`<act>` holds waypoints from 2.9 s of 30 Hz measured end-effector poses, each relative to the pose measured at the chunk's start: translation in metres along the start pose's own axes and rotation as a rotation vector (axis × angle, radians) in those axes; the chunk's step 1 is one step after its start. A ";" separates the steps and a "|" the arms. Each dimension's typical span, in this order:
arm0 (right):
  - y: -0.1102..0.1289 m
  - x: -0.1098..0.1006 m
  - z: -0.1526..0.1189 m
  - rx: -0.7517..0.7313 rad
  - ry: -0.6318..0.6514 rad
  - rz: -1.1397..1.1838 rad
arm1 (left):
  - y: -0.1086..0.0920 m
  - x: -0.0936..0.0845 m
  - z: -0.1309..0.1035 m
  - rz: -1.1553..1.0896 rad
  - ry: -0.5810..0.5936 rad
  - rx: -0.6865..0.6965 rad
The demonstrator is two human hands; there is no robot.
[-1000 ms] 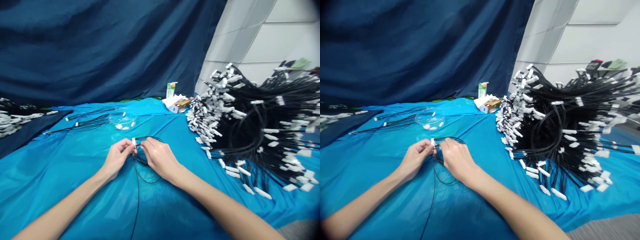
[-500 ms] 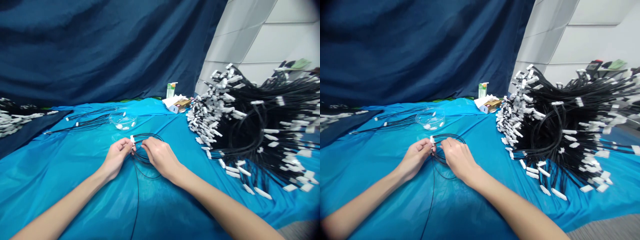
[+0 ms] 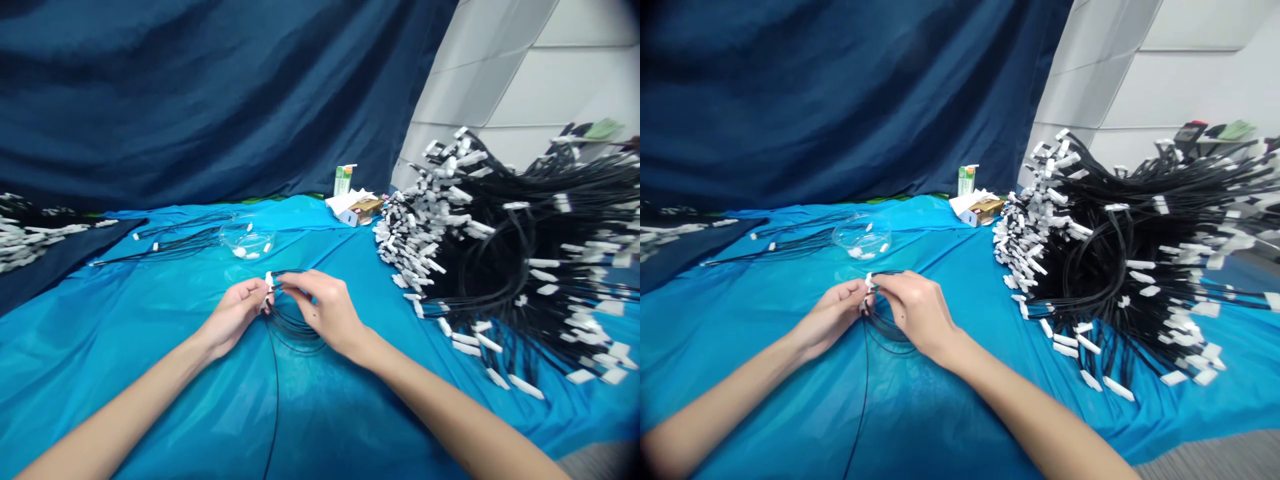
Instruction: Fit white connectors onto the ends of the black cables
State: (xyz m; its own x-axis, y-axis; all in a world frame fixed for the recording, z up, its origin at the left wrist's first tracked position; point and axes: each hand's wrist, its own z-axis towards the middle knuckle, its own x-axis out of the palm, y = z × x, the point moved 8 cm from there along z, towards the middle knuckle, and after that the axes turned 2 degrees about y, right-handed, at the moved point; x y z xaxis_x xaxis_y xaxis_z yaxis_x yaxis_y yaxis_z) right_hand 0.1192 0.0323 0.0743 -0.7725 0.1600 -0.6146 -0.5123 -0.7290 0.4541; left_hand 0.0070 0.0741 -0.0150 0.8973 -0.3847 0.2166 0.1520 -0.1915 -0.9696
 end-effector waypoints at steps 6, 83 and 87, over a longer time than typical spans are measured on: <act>-0.002 0.000 0.001 0.023 0.005 0.005 | -0.001 0.000 0.000 -0.033 0.033 -0.027; 0.033 0.022 -0.008 -0.336 0.253 -0.287 | 0.013 -0.003 0.000 -0.078 -0.027 -0.155; 0.041 0.049 -0.025 -0.496 0.475 -0.225 | 0.010 -0.014 0.001 -0.058 -0.128 -0.148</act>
State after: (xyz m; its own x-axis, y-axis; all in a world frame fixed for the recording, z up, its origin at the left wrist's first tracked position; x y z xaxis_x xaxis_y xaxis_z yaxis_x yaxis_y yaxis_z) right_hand 0.0699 -0.0062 0.0463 -0.3641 0.1177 -0.9239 -0.3223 -0.9466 0.0064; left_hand -0.0039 0.0787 -0.0278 0.9354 -0.2532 0.2467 0.1510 -0.3447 -0.9265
